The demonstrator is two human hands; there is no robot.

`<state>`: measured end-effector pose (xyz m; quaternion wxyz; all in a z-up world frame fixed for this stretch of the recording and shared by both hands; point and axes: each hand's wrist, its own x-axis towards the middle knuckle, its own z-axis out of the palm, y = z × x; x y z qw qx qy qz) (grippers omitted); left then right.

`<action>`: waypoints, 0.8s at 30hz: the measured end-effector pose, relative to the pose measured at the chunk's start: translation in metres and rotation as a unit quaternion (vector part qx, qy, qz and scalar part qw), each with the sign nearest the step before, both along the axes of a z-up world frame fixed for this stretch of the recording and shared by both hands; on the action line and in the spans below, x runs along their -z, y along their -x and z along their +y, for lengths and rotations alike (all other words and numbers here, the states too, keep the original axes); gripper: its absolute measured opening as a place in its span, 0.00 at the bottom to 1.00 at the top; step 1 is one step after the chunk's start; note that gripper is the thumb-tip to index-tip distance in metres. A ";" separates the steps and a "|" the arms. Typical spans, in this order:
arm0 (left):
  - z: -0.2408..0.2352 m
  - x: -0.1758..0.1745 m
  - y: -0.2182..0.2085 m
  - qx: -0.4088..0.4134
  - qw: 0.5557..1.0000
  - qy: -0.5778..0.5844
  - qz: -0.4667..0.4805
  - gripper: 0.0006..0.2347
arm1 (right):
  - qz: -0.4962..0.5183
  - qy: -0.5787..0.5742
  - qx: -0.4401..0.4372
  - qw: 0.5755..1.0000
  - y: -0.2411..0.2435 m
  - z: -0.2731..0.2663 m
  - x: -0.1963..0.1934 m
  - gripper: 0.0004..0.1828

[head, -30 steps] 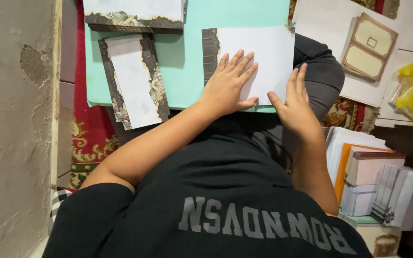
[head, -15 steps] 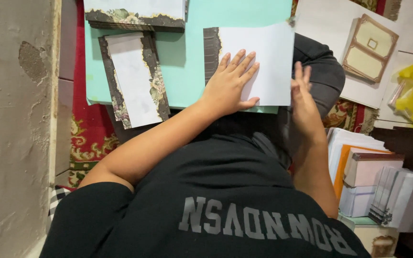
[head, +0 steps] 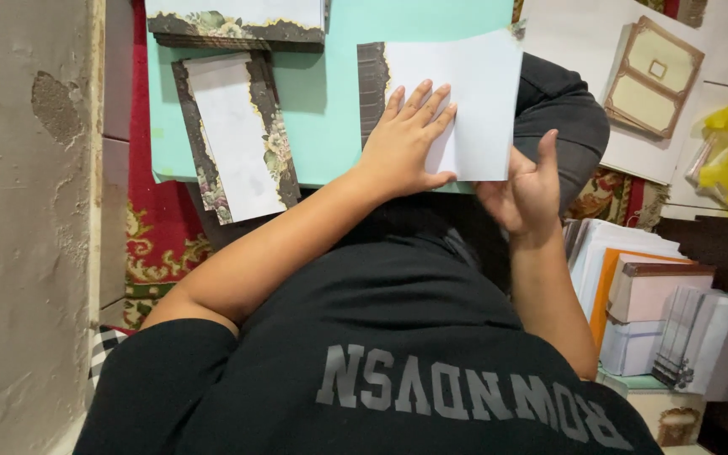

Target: Manually inserting and folding paper sheets into folders or covers.

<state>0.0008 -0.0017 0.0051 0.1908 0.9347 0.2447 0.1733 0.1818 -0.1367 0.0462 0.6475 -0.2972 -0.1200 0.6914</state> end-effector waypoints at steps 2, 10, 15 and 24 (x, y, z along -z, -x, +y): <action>0.000 -0.001 0.000 0.000 1.000 0.001 0.000 0.42 | -0.030 0.039 0.030 0.998 -0.001 -0.004 0.002 0.54; 0.010 0.000 0.003 0.021 1.000 0.022 -0.006 0.38 | -0.765 -0.051 -0.092 0.635 0.027 -0.015 0.034 0.27; 0.015 -0.039 0.021 -0.060 0.922 0.302 -0.236 0.17 | -0.631 -0.083 -0.141 0.758 0.062 0.006 -0.015 0.33; 0.019 -0.007 0.012 -0.121 0.962 0.170 -0.177 0.06 | -0.695 -0.026 -0.227 0.682 0.058 0.005 0.006 0.39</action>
